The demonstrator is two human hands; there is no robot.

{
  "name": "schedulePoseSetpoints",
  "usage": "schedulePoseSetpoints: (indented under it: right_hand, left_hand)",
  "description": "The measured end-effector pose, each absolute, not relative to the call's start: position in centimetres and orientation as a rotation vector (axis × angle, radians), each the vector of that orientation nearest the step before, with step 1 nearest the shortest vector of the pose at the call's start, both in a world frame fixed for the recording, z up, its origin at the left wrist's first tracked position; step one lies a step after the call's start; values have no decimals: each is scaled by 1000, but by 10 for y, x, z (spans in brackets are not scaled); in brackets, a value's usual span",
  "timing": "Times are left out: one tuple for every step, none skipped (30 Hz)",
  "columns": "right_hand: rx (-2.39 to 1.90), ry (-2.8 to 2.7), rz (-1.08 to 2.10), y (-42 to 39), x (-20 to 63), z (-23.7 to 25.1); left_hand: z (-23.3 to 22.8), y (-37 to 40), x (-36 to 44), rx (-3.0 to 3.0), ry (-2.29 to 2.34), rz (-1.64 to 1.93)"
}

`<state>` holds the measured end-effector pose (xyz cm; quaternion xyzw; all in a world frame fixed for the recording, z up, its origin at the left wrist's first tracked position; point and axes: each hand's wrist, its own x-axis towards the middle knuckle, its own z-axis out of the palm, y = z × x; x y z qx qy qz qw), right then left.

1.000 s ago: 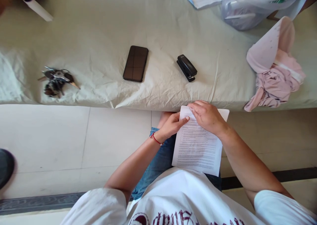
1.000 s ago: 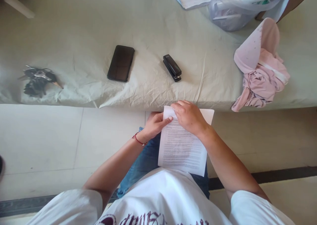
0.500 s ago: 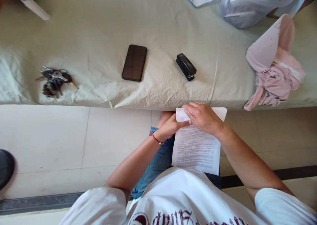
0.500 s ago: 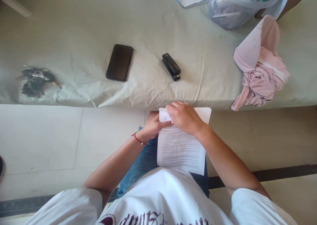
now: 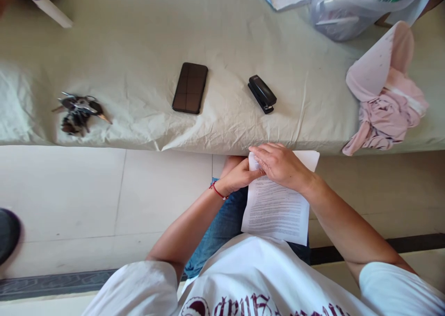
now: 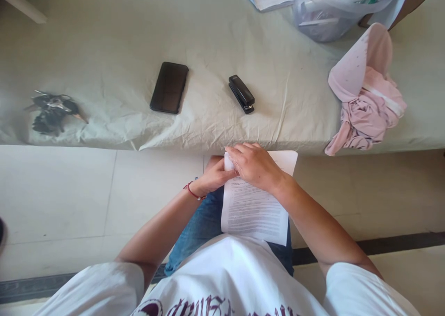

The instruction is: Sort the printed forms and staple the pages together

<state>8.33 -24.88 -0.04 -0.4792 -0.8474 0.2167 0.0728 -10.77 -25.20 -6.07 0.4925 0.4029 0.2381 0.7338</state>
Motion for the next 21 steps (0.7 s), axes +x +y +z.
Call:
schedulePoseSetpoints:
  right_hand:
    - [-1428,-2552,676,-249,84,0]
    - [-1416,-2544,700,-248,84,0]
    - [-1405,-2519,722,-248,85,0]
    - [-1396,-2483,741,-247,87,0]
    - [-1395,-2442,752,-246,88,0]
    - [-1407,-2406,753,-244,88,0]
    - [-1429,-2385,743,-243,89,1]
    - [-1455,-2384,730,-243,88,1]
    - [-1479,-2402,717,-242,88,1]
    - [-1496,-2435,711,-242,86,2]
    - [-1506,-2472,716,-242,85,2]
    - [-1506,-2502,730,-242,84,2]
    - [-1505,-2512,749,-242,83,2]
    - [-1510,-2498,763,-242,83,2]
    - [-1524,-2461,772,-242,83,2]
    - [-1545,-2407,777,-241,84,2]
    - [-1572,-2343,782,-240,86,3]
    - [-1598,-2279,792,-239,88,4]
    - [-1615,-2221,812,-238,90,5]
    - [-1617,-2176,842,-237,92,6]
    - [-1607,-2144,878,-236,94,7]
  left_hand:
    - [-64,-252,-107,1056,872,532]
    - [-68,-252,-107,1044,868,534]
    - [-71,-252,-107,1050,871,529]
    - [-73,-251,-107,1071,877,525]
    - [-74,-251,-108,1102,880,517]
    - [-74,-250,-108,1134,877,507]
    - [-73,-249,-109,1162,871,497]
    - [-71,-248,-109,1184,862,486]
    - [-69,-247,-110,1197,850,475]
    - [-67,-246,-110,1200,840,473]
    - [-66,-246,-111,1198,837,478]
    - [-65,-246,-111,1193,844,486]
    - [-65,-246,-111,1191,857,487]
    - [-65,-246,-111,1191,874,486]
    - [-66,-246,-110,1193,889,487]
    - [-66,-246,-110,1195,894,486]
    - [-66,-246,-111,1188,885,489]
    - [-66,-246,-111,1171,863,495]
    - [-65,-247,-111,1146,837,502]
    - [-64,-247,-111,1119,815,504]
    - [-63,-247,-111,1094,798,502]
